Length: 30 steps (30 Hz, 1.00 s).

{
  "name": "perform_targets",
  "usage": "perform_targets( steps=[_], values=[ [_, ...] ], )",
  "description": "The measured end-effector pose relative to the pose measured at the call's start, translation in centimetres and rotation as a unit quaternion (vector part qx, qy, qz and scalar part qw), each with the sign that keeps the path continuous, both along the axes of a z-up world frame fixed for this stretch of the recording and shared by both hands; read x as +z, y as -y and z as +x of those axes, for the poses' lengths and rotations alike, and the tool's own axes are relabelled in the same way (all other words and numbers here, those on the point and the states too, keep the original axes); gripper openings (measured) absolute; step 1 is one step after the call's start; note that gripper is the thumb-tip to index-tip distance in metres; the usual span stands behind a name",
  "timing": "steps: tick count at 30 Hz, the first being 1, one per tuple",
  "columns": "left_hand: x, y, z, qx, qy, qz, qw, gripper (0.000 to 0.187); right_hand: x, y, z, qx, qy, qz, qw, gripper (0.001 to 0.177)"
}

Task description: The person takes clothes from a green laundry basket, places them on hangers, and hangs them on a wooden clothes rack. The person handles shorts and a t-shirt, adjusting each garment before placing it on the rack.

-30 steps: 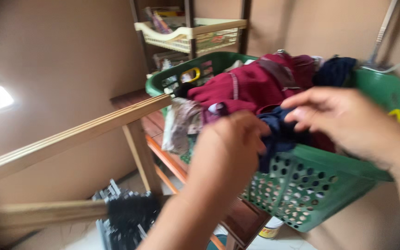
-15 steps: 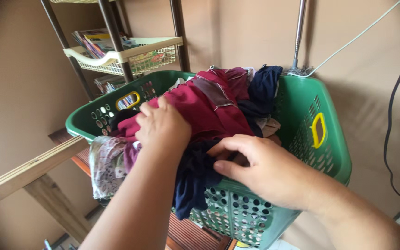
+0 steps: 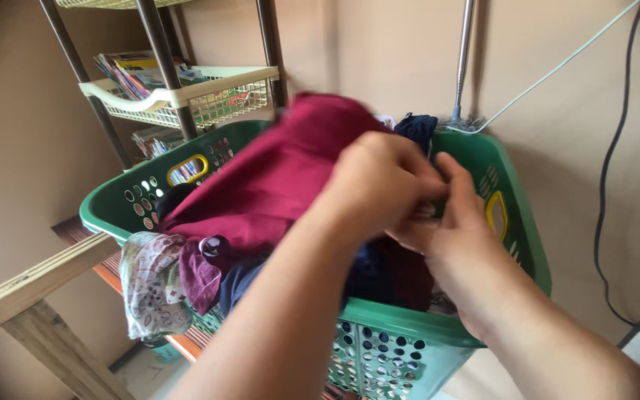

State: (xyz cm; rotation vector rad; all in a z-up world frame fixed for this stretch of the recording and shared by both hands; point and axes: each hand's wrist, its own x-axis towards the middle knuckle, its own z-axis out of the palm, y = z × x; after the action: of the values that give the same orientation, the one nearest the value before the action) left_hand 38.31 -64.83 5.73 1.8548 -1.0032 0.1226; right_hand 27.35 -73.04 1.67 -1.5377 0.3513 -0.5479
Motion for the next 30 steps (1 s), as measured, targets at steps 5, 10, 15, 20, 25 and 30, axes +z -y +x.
perform_targets(
  steps=[5, 10, 15, 20, 25, 30],
  values=[
    [0.0, -1.1, -3.3, 0.012, -0.003, 0.045, 0.999, 0.012, -0.8, 1.5, 0.1, 0.123, 0.059, -0.002, 0.991, 0.082],
    [0.2, -3.5, -0.7, 0.231, 0.16, 0.008, 0.96, 0.011, -0.3, 0.5, 0.0, 0.119, -0.048, 0.001, 0.992, 0.071],
    [1.0, -8.6, 2.0, 0.477, 0.31, 0.044, 0.821, 0.051, -0.3, 0.1, 0.2, 0.078, -0.07, -0.102, 0.989, 0.089],
    [1.6, -9.1, -2.0, 0.354, 0.27, 0.098, 0.89, 0.018, -0.7, 1.4, 0.5, 0.018, 0.0, 0.0, 1.0, 0.064],
    [1.0, -5.8, -9.6, 0.127, 0.429, -0.008, 0.894, 0.008, 0.7, 2.1, 0.5, 0.076, 0.062, 0.216, 0.971, 0.056],
    [-1.0, -5.3, -11.1, 0.064, 0.253, 0.191, 0.946, 0.029, 1.0, 2.7, -0.6, 0.381, 0.08, 0.401, 0.829, 0.035]
  ],
)
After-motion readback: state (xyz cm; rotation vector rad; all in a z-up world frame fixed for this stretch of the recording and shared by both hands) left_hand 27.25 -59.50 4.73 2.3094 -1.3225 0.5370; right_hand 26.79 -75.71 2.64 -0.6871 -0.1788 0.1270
